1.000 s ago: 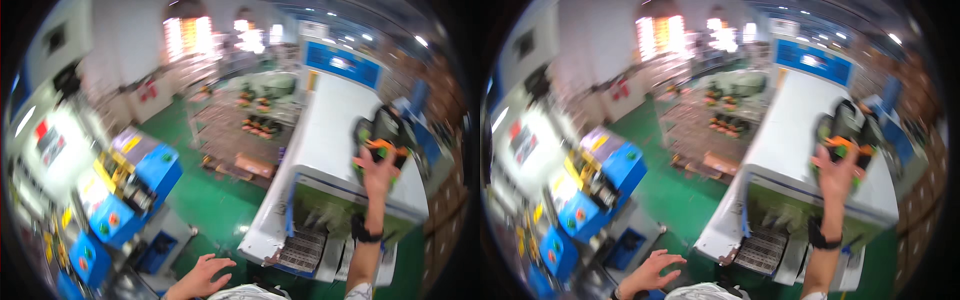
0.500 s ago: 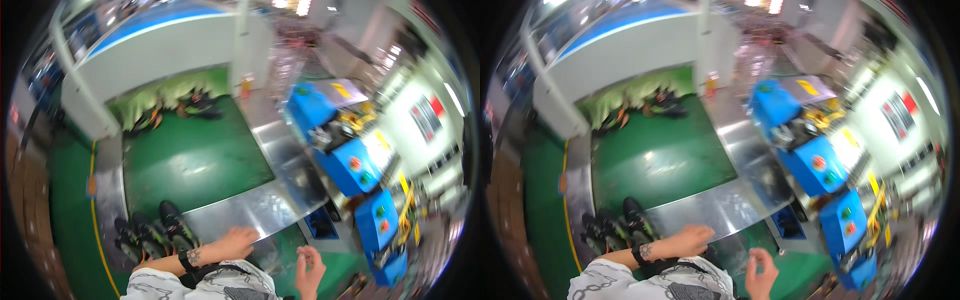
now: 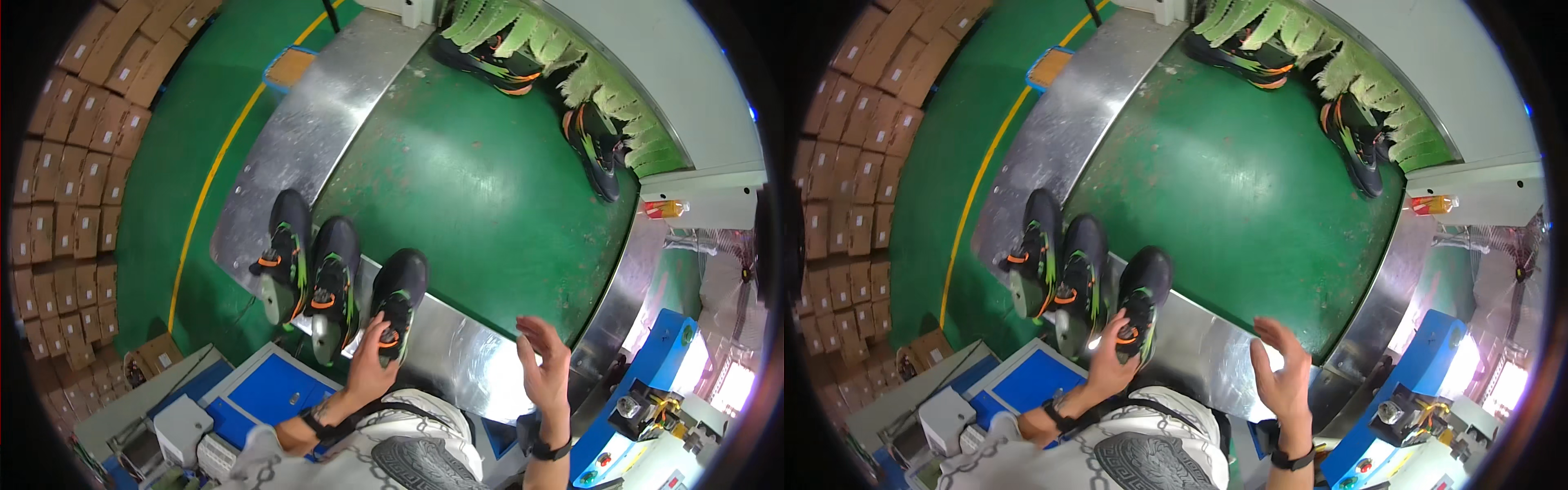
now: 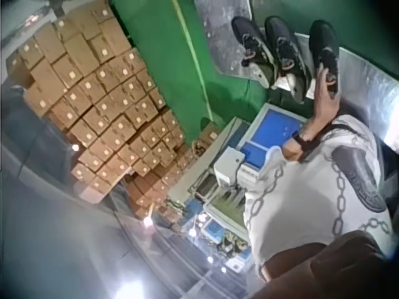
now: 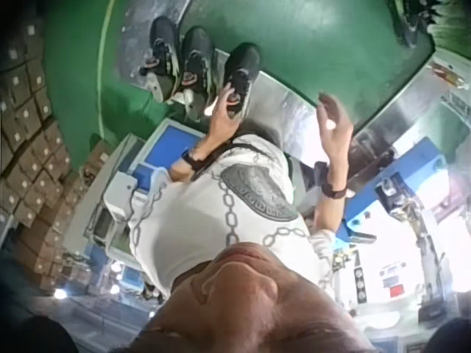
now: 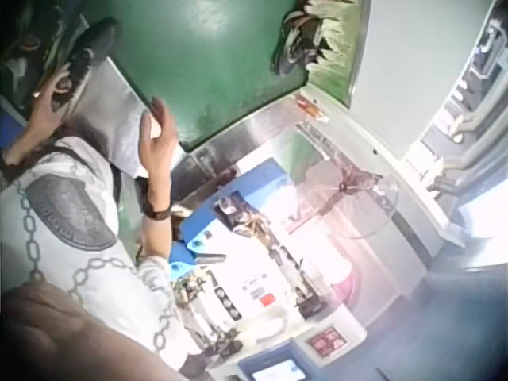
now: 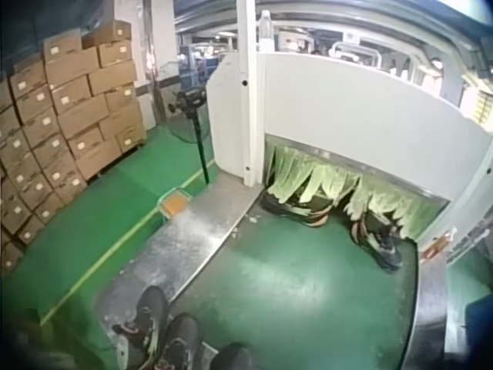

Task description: Operating industrial pressing machines to attach soles and shape shoe components.

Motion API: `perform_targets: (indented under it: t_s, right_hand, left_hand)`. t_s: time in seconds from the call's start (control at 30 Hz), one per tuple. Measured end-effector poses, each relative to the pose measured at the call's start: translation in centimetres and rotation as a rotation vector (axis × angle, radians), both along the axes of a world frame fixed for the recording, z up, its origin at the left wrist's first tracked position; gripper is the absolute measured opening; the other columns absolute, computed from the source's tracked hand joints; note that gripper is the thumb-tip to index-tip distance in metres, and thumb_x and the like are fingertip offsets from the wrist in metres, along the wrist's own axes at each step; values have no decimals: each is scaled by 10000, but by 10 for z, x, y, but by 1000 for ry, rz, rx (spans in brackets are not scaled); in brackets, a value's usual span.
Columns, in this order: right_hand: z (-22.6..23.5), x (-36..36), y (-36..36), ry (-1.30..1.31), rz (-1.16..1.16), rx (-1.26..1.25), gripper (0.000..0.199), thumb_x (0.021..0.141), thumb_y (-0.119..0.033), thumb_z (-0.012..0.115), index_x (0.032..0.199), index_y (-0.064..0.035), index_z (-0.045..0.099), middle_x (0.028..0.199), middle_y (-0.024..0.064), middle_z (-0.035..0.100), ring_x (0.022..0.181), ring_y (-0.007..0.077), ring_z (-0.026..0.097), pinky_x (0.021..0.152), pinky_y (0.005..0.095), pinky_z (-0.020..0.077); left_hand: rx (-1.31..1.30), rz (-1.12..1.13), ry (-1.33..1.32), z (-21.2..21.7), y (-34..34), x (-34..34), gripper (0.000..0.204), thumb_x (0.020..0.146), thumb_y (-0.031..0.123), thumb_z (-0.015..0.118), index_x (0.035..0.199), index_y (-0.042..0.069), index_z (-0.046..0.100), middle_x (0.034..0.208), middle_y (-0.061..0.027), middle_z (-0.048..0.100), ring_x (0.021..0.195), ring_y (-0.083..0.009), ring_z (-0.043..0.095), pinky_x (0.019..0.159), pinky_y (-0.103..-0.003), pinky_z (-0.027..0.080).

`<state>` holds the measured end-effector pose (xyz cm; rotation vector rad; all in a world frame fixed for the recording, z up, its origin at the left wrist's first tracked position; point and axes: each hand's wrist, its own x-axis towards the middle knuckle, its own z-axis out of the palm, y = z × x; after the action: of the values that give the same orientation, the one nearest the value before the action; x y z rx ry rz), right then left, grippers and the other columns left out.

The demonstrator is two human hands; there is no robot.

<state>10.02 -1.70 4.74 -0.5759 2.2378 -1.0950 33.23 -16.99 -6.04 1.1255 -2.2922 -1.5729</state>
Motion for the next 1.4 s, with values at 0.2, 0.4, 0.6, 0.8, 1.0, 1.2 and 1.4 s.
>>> perform_targets:
  t_s: [0.2,0.4,0.6,0.8,1.0,1.2,1.4]
  right_hand:
    - [-80,-123,18,-85,-291,-22,478,854,-50,642,1291,9,457,1269,151,554,1211,247,527,920,334,501]
    - [-121,-333,-13,325,-241,395,970,693,-371,817,1389,85,318,1390,294,418,1327,371,388,1076,420,342]
    - [-181,-461,-13,396,-302,337,751,601,-333,870,1199,16,580,1169,166,646,1079,279,620,932,362,469]
    - [-145,-419,-88,353,-246,645,726,622,-600,762,947,45,680,915,236,683,871,335,676,777,403,538]
    - [-150,-177,13,-503,-502,-294,452,768,-207,757,1131,27,623,1051,68,661,956,176,611,892,335,486]
    - [10,-34,89,-214,157,-415,879,597,-264,883,1320,-22,445,1322,161,506,1205,286,495,1022,422,400]
    - [82,0,140,620,-57,-478,771,724,-199,791,1379,-67,406,1464,167,354,1312,344,404,1103,489,303]
  left_hand:
    - [23,149,-151,26,-26,5,638,723,-78,619,1322,-33,402,1294,-219,499,1228,-303,494,1051,-394,368]
    - [-278,-114,4,18,-34,-14,704,685,33,603,1333,-65,348,1330,-265,467,1263,-375,454,1064,-454,345]
    - [-465,-129,150,-64,-12,0,575,813,165,620,1299,-55,405,1303,-241,509,1200,-401,506,1062,-437,358]
    - [-235,102,-41,24,-12,-22,598,743,166,721,1265,-9,487,1316,-233,519,1215,-366,509,966,-401,447]
    - [-242,-100,39,80,-51,-83,465,781,146,660,1195,-18,524,1235,-203,553,1029,-342,585,854,-389,494]
    - [1310,-245,-110,68,-46,-140,625,992,399,442,1466,58,220,1429,-186,398,1314,-280,408,1100,-424,309]
    - [1384,-709,18,94,12,-162,661,936,377,530,1447,44,275,1405,-139,429,1220,-268,495,1004,-419,428]
